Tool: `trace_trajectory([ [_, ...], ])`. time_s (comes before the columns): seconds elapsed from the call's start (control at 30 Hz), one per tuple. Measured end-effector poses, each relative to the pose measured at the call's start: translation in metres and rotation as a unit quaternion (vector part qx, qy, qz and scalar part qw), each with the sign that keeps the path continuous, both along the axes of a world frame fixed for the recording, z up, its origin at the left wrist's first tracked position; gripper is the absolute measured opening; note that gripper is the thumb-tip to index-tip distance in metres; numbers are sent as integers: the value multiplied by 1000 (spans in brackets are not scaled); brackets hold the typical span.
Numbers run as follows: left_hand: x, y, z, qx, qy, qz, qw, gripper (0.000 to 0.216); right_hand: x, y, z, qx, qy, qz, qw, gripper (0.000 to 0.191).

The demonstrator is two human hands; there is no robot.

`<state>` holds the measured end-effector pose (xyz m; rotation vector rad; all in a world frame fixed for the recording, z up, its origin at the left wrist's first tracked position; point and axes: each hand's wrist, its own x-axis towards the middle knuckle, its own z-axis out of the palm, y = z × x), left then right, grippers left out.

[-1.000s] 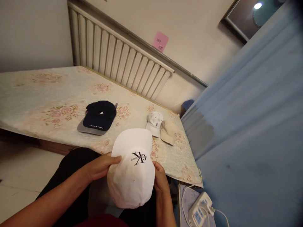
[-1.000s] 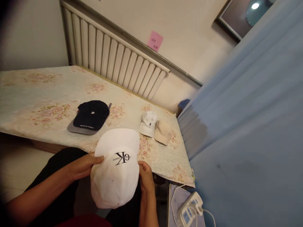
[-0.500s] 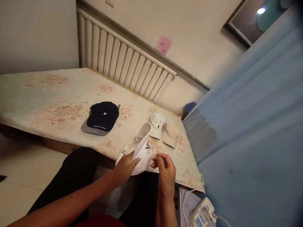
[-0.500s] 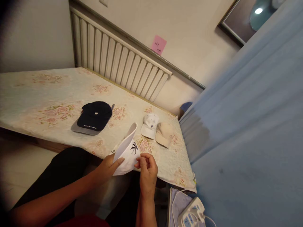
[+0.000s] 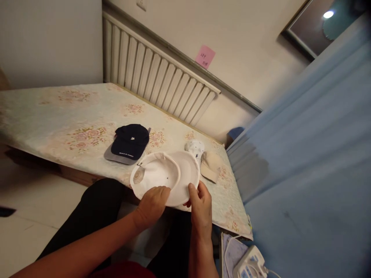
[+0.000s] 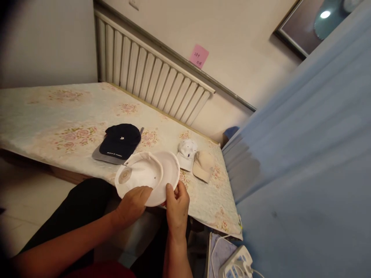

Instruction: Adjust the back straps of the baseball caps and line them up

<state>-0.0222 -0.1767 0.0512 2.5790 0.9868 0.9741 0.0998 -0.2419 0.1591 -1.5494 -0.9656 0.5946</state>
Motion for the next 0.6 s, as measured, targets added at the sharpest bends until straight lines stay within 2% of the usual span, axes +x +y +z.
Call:
trace_trajectory([
  [0.1,0,1,-1,-31,-27,-10,999,29,2,-1,-6,-34,-31,-6,999,21],
  [0.2,0,0,1,-70,-33,-28,997,27,3,-5,-12,-28,-111,-31,993,20],
  [0.3,-2,1,9,-125,-36,-75,989,23,3,-10,-17,-13,-195,-55,979,22],
  [0.37,-6,3,15,-180,-66,-121,974,28,2,-13,-20,-6,-234,-65,970,22],
  [0.43,-9,7,21,-263,-116,-158,945,52,0,-16,-24,1,-259,-74,963,22],
  [0.5,-13,11,26,-369,-176,-186,894,75,-1,-19,-29,7,-274,-80,958,22],
  [0.53,-14,13,29,-420,-211,-202,859,78,-2,-20,-33,10,-282,-80,956,22],
  [0.6,-16,16,36,-501,-288,-241,780,68,-4,-22,-41,21,-301,-73,950,22],
])
